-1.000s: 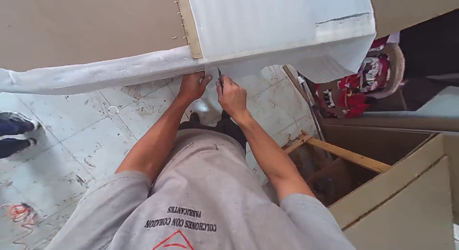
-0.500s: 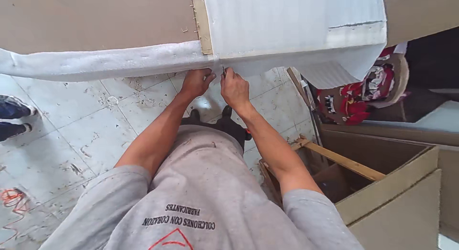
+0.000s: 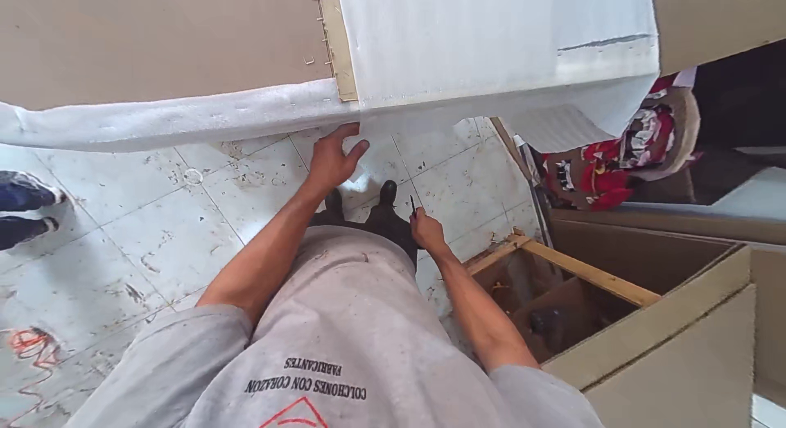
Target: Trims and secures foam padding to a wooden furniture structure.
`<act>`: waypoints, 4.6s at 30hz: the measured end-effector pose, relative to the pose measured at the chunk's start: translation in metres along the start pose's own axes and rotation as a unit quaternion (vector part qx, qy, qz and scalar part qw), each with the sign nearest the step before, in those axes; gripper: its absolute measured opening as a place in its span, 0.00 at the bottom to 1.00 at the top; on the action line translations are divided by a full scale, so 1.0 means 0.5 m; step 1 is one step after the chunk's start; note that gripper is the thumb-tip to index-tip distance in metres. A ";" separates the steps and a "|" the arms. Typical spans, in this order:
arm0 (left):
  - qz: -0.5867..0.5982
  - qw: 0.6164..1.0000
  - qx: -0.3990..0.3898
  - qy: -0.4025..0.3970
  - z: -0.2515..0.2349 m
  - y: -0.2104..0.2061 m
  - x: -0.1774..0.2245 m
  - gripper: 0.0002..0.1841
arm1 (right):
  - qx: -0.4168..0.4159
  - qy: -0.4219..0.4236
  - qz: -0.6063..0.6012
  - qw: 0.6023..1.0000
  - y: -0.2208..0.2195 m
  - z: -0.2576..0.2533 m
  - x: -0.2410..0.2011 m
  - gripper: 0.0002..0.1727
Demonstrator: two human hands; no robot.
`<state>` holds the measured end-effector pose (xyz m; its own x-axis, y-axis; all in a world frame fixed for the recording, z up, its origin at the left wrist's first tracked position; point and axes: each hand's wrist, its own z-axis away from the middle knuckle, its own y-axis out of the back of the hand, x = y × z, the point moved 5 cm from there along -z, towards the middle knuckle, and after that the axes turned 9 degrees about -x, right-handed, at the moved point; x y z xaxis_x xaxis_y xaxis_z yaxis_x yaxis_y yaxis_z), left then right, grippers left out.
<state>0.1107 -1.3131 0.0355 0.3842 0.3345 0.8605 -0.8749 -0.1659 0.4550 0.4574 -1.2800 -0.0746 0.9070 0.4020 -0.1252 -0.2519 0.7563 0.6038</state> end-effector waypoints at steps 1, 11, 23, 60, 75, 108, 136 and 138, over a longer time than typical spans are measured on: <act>0.010 1.000 0.017 -0.009 -0.006 -0.008 0.017 0.27 | 0.007 0.000 -0.013 1.000 0.009 0.006 -0.012 0.26; -0.088 0.990 0.091 -0.068 0.002 -0.014 0.023 0.22 | 0.060 0.071 -0.079 0.993 0.107 0.043 -0.133 0.24; -0.142 0.969 0.126 -0.160 0.052 -0.022 0.016 0.17 | 0.224 0.218 -0.129 0.941 0.285 0.129 -0.240 0.20; 0.123 0.990 0.030 0.055 -0.075 -0.082 0.047 0.34 | 0.174 0.253 -0.177 0.935 0.414 0.192 -0.191 0.21; -0.016 0.996 0.045 -0.070 -0.143 -0.128 0.022 0.14 | 0.184 0.232 0.125 0.947 0.475 0.078 -0.323 0.24; -0.170 0.976 0.117 -0.065 -0.112 -0.097 0.023 0.17 | 0.230 0.160 0.001 0.960 0.651 -0.023 0.173 0.26; -0.305 0.898 -0.228 0.221 -0.337 -0.368 0.189 0.27 | 0.129 -0.015 -0.447 0.885 0.614 0.134 0.681 0.22; -0.237 0.919 -0.271 0.158 -0.384 -0.451 0.228 0.26 | 0.160 0.025 -0.534 0.830 0.632 0.139 0.679 0.19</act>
<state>0.2949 -1.0595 -0.0131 0.7303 0.5177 0.4458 -0.6826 0.5259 0.5074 0.7091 -0.9404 0.1282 0.5375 -0.3822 -0.7517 0.7967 0.5223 0.3041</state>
